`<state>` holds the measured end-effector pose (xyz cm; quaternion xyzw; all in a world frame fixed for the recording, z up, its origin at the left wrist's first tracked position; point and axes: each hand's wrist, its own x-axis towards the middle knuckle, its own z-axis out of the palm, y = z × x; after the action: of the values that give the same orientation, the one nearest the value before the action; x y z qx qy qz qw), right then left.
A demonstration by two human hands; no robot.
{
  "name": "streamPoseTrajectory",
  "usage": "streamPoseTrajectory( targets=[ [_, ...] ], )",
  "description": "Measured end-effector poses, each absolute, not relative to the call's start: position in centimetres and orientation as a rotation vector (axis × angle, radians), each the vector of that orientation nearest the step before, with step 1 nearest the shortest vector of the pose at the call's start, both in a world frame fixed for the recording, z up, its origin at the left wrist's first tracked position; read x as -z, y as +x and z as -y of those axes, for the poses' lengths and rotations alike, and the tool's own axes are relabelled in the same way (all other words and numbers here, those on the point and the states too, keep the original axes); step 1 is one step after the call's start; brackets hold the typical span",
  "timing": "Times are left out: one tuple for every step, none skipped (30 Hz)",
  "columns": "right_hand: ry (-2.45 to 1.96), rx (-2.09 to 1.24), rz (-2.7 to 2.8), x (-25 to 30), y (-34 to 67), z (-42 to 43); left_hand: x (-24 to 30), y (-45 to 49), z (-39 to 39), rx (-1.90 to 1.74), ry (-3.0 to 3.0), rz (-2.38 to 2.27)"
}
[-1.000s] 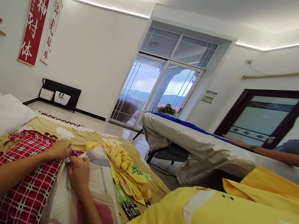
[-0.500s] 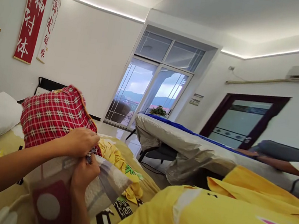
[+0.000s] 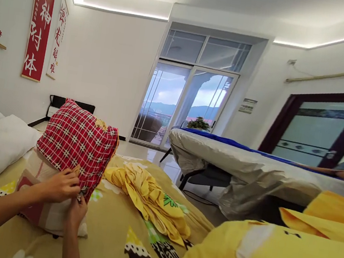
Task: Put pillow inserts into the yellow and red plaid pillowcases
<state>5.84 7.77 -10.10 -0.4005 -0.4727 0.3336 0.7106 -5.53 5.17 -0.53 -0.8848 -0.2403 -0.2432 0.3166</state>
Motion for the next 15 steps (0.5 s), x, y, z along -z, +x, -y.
streamPoseTrajectory(
  targets=[
    [-0.896,-0.779,1.025,10.4,6.2,-8.1,0.5,-7.4,-5.5,0.844,-2.292,0.690],
    [-0.894,-0.829,0.998,10.5,6.6,-8.4,0.3,-9.4,-6.0,1.102,-2.221,0.799],
    [-0.883,-0.882,0.974,10.5,7.0,-8.6,-0.1,-11.4,-6.8,1.394,-2.111,0.959],
    [-0.867,-0.931,0.959,10.5,7.2,-8.8,-0.5,-13.4,-7.8,1.692,-1.954,1.186],
    [-0.849,-0.973,0.955,10.5,7.4,-8.9,-0.9,-15.2,-9.0,1.950,-1.782,1.452],
    [-0.833,-1.002,0.961,10.5,7.4,-9.0,-1.2,-16.8,-10.2,2.107,-1.686,1.667],
    [-0.824,-1.014,0.976,10.6,7.4,-9.0,-1.4,-17.9,-11.4,2.183,-1.657,1.800],
    [-0.823,-1.018,0.994,10.7,7.4,-9.0,-1.3,-18.7,-12.4,2.219,-1.694,1.887],
    [-0.830,-1.016,1.011,10.9,7.4,-9.0,-1.1,-19.1,-13.2,2.222,-1.784,1.914],
    [-0.839,-1.011,1.025,11.0,7.5,-9.0,-0.7,-19.1,-13.7,2.216,-1.885,1.910],
    [-0.852,-1.003,1.035,11.2,7.7,-8.9,-0.2,-18.9,-14.0,2.214,-1.982,1.904],
    [-0.866,-0.996,1.042,11.4,7.9,-8.9,0.3,-18.6,-14.1,2.221,-2.074,1.881],
    [-0.879,-0.994,1.049,11.5,8.2,-8.7,0.8,-18.2,-14.0,2.244,-2.151,1.838],
    [-0.893,-0.997,1.057,11.6,8.6,-8.5,1.3,-17.8,-13.7,2.284,-2.210,1.781],
    [-0.911,-0.999,1.071,11.6,9.1,-8.3,1.7,-17.6,-13.3,2.334,-2.251,1.715]
  ],
)
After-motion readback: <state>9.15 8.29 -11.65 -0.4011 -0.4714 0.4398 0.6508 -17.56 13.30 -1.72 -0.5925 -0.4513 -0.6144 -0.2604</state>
